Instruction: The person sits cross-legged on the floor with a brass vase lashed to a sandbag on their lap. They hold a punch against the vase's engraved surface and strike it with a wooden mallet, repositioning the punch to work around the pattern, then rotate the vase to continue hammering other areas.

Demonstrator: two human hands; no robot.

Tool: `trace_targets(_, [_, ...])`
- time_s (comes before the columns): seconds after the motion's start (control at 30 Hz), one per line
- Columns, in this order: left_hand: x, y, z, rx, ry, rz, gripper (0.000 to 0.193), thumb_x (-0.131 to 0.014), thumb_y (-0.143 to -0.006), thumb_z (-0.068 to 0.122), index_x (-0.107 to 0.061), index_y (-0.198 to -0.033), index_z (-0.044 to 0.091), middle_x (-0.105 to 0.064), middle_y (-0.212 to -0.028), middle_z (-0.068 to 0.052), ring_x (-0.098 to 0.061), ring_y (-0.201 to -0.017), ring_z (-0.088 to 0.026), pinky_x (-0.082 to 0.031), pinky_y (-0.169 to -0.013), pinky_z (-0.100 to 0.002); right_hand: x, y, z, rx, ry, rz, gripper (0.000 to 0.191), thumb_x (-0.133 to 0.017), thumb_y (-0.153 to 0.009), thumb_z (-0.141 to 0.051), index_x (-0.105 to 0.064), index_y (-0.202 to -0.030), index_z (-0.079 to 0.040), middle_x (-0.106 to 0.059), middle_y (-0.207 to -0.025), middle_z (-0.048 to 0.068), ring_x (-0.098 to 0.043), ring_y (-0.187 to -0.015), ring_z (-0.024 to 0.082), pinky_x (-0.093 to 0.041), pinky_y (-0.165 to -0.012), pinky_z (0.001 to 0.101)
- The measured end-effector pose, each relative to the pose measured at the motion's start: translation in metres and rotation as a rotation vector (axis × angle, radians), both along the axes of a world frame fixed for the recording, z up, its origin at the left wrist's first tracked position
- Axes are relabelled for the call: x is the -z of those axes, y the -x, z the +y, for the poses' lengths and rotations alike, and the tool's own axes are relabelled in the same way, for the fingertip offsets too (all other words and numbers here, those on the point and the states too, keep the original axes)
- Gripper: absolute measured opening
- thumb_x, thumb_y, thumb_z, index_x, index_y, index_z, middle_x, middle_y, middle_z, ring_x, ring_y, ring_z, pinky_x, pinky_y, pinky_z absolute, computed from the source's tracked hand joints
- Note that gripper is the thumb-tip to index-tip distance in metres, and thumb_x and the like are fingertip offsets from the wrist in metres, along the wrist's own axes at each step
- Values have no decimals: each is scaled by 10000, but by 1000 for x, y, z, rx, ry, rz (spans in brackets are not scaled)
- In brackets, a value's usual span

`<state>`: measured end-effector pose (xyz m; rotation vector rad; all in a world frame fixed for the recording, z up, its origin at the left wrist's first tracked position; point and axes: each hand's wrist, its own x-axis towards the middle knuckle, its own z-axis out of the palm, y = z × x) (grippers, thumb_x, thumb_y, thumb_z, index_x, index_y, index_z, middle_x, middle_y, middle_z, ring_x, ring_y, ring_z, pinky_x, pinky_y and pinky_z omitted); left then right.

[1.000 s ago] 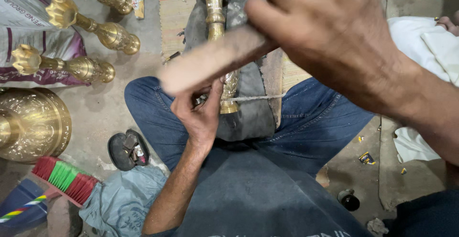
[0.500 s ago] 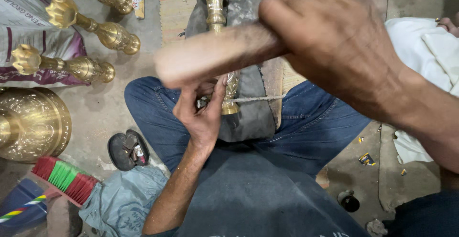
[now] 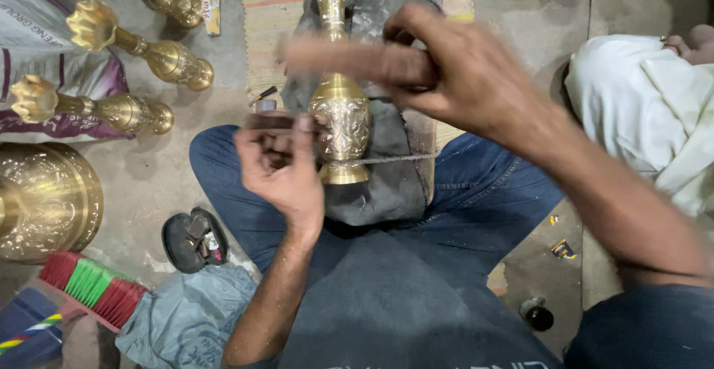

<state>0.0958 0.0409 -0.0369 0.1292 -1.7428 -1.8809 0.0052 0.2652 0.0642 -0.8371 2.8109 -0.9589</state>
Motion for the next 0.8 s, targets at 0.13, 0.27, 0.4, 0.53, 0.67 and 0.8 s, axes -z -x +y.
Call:
trace_targets(0.13, [-11, 4, 6, 37, -179, 69, 217, -660, -1081, 44, -501, -1224, 10, -714, -1023, -126, -756, -905, -197, -641, -754, -303, 86, 22, -20, -234, 312, -237, 1018, -917, -855, -409, -316, -1496, 107, -476, -1393, 390, -496, -1262, 455, -470, -1008, 569])
trace_targets(0.27, [-10, 7, 18, 8, -246, 67, 232, -654, -1071, 51, -485, -1224, 10, -695, -1023, -127, -738, -879, -184, -642, -762, -308, 111, 15, -23, -43, 375, -640, 1091, -869, -739, -569, -384, -1559, -37, -667, -1361, 256, -670, -1014, 470, -561, -813, 581])
trace_targets(0.4, [-3, 18, 11, 15, -334, 69, 230, -644, -1070, 45, -485, -1231, 3, -690, -1026, -131, -745, -879, -192, -655, -749, -329, 92, 7, -34, 40, 255, -405, 1056, -847, -734, -622, -415, -1471, 0, -632, -1321, 284, -644, -1238, 369, -543, -1002, 528])
trace_targets(0.53, [-5, 17, 4, 119, -247, -3, 233, -649, -1065, 50, -528, -1257, -4, -718, -1006, -113, -760, -899, -176, -670, -764, -314, 71, 8, -35, -6, 162, -351, 1019, -821, -793, -620, -402, -1459, 27, -612, -1273, 306, -647, -1158, 372, -541, -930, 531])
trace_targets(0.67, [-14, 12, -5, 190, 48, -64, 270, -739, -1019, 42, -636, -1252, -43, -757, -987, -102, -757, -894, -159, -632, -776, -278, 52, 17, -23, 159, 2, -504, 735, -744, -894, -536, -492, -1408, -76, -711, -1089, 217, -725, -887, 381, -598, -725, 507])
trace_targets(0.8, [-18, 13, -13, 269, 280, -38, 334, -780, -967, 49, -672, -1268, -50, -768, -1087, -121, -758, -918, -137, -613, -763, -254, 22, 26, -10, -28, -54, 30, 495, -779, -981, -313, -553, -1323, -35, -709, -1075, 162, -719, -952, 313, -572, -779, 458])
